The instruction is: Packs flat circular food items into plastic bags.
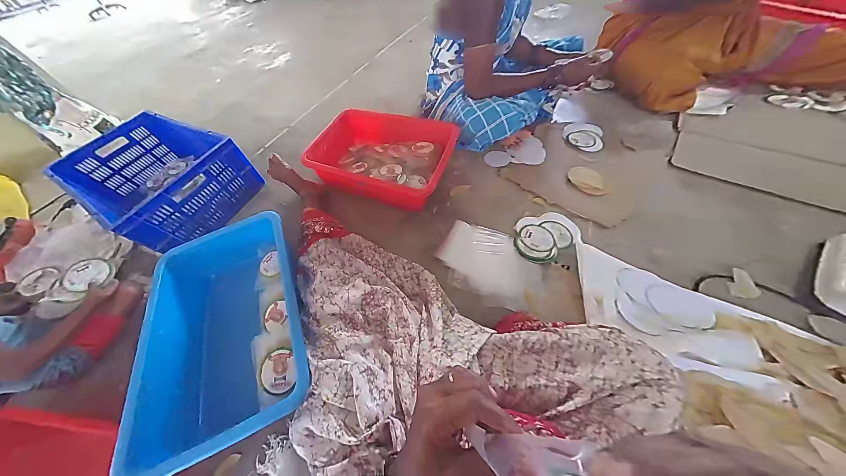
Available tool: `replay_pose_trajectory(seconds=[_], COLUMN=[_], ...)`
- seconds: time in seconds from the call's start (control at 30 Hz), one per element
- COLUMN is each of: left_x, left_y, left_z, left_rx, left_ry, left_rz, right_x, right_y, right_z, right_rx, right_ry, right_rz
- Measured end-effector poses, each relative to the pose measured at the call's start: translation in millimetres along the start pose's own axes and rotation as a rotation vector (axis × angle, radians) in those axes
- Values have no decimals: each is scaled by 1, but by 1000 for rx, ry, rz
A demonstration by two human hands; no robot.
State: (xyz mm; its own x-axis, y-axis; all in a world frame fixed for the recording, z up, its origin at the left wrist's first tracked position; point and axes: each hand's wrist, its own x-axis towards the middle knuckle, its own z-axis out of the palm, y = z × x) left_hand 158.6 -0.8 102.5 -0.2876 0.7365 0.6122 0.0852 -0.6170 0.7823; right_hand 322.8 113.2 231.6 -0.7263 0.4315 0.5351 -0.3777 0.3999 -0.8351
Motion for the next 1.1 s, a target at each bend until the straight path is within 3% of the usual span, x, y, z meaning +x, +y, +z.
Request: replay_pose_trajectory(seconds=[0.13, 0.33, 0.5, 0.67, 0.9, 1.0, 1.1], left_x=[-1, -2, -7, -4, -9, -10, -9], left_y=[1, 2, -5, 2, 0, -1, -2], left_z=[0, 0, 1, 9, 4, 15, 23], left_rx=[40, 60, 53, 55, -166, -285, -381], left_ry=[-7, -10, -19, 0, 24, -16, 53], left_rz=[4, -36, -83, -133, -258, -347, -420], right_x=[-2, -1, -4, -5, -15, -20, -26], right_y=[14, 23, 30, 41, 44, 51, 61], right_z=[13, -7, -13, 3, -15, -8, -4], right_rx=[-103, -270, -125, -29, -204, -168, -179], right_ry=[-67, -102, -86, -58, 18, 31, 35], right_rz=[-13, 21, 181, 194, 252, 306, 329])
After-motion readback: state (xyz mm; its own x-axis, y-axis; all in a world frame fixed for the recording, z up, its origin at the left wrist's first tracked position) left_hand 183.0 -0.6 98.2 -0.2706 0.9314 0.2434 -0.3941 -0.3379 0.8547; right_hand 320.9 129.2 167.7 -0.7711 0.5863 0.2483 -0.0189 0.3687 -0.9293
